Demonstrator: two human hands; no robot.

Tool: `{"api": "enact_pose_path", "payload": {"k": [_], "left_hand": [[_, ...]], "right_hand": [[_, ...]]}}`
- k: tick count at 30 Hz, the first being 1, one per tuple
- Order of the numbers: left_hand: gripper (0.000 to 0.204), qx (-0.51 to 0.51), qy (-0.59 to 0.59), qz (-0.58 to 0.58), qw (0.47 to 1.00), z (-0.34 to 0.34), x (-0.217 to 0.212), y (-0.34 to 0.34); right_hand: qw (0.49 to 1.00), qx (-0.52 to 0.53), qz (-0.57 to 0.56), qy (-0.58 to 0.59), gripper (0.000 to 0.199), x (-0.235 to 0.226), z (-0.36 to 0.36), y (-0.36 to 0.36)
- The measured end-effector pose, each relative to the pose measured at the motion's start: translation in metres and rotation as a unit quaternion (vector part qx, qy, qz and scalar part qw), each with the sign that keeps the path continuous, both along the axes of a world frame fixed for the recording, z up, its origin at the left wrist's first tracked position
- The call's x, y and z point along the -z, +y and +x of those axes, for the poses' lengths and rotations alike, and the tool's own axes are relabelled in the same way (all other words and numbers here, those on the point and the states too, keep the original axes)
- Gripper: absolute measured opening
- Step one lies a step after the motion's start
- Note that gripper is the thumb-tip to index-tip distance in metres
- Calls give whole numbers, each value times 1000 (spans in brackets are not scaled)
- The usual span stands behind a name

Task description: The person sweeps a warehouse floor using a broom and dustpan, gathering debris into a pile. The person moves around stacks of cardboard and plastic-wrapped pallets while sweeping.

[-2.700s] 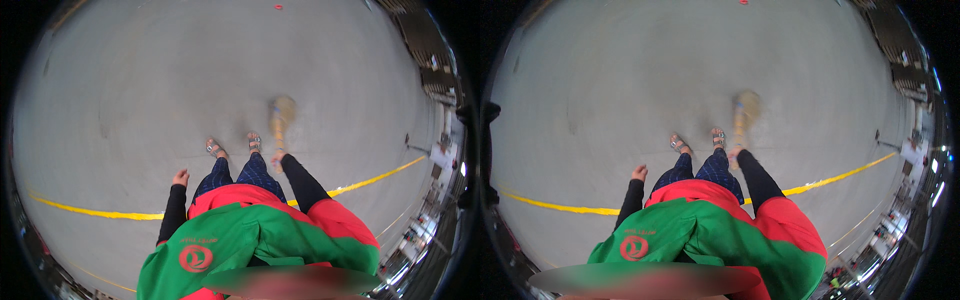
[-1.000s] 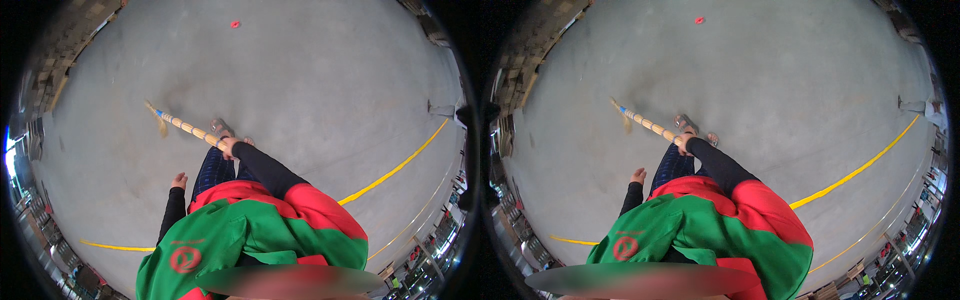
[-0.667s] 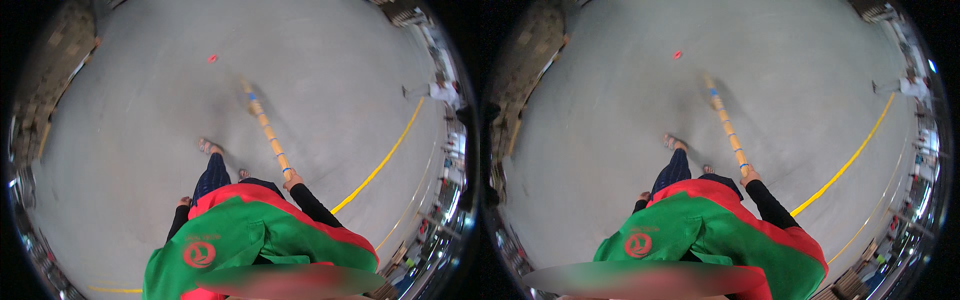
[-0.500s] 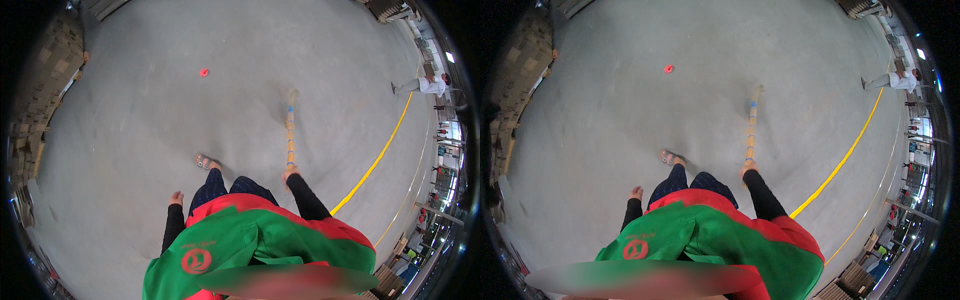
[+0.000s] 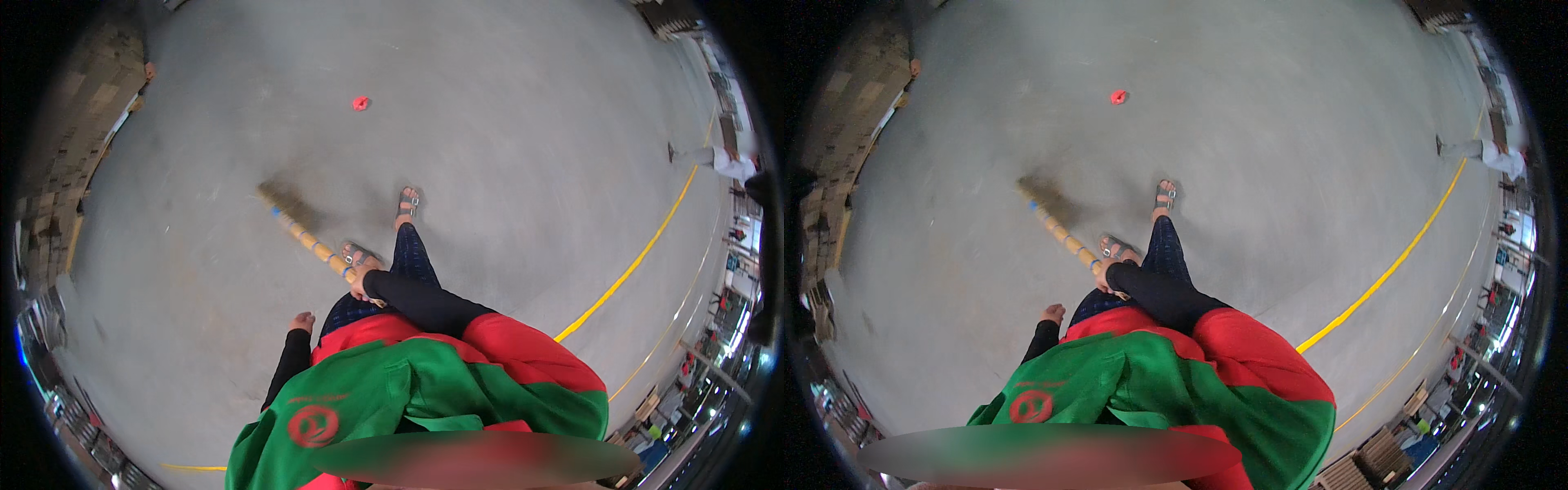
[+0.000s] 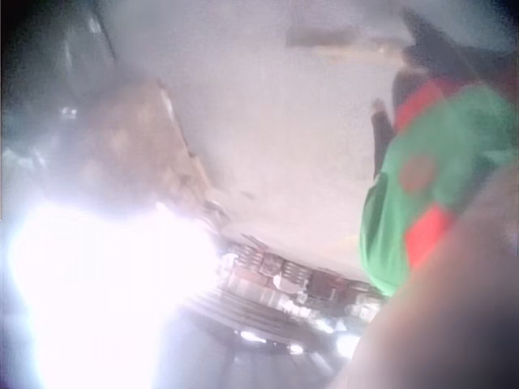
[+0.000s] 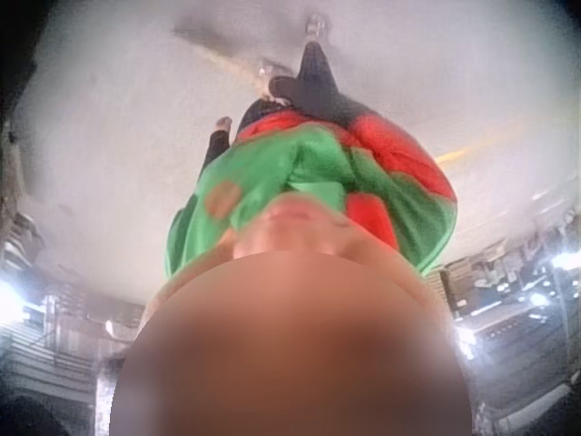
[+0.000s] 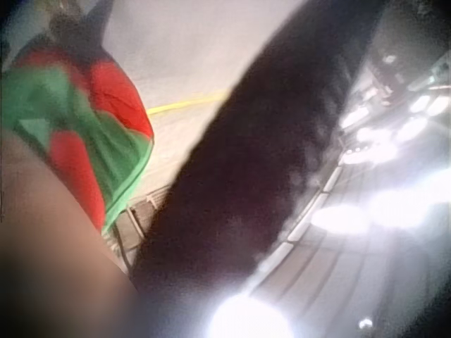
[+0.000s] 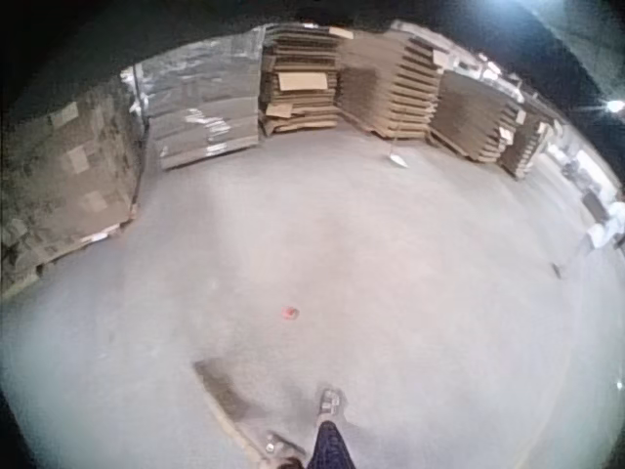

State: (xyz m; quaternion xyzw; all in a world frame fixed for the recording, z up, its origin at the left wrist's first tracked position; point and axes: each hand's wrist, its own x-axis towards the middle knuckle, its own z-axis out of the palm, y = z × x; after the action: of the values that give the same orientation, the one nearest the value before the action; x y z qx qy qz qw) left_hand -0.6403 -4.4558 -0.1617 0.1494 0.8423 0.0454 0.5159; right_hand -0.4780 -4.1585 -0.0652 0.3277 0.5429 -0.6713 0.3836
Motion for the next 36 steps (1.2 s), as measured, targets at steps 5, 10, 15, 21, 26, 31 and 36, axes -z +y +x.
{"api": "enact_pose_path", "payload": {"k": [5, 10, 15, 21, 26, 31, 36], "left_hand": [[38, -73, 30, 43, 996, -19, -21, 11], [36, -379, 38, 72, 922, -37, -39, 69], [33, -311, 25, 135, 940, -12, -29, 167], [34, -174, -8, 210, 962, 28, -52, 269], [34, -345, 28, 124, 930, 39, -71, 261], [34, -421, 23, 50, 905, 68, -75, 254], [37, -357, 4, 87, 930, 67, -70, 282]], "right_hand": [[983, -43, 175, 47, 26, -20, -15, 61], [912, -27, 405, 58, 52, -76, 95, 186], [859, 47, 476, -182, 60, -92, 191, 266], [823, 143, 475, -277, 31, 11, 179, 446], [893, -131, 367, -226, 21, 83, 99, 492], [953, -140, 261, -67, 39, 37, 7, 385], [991, -101, 81, 17, 13, -14, -75, 334]]}}
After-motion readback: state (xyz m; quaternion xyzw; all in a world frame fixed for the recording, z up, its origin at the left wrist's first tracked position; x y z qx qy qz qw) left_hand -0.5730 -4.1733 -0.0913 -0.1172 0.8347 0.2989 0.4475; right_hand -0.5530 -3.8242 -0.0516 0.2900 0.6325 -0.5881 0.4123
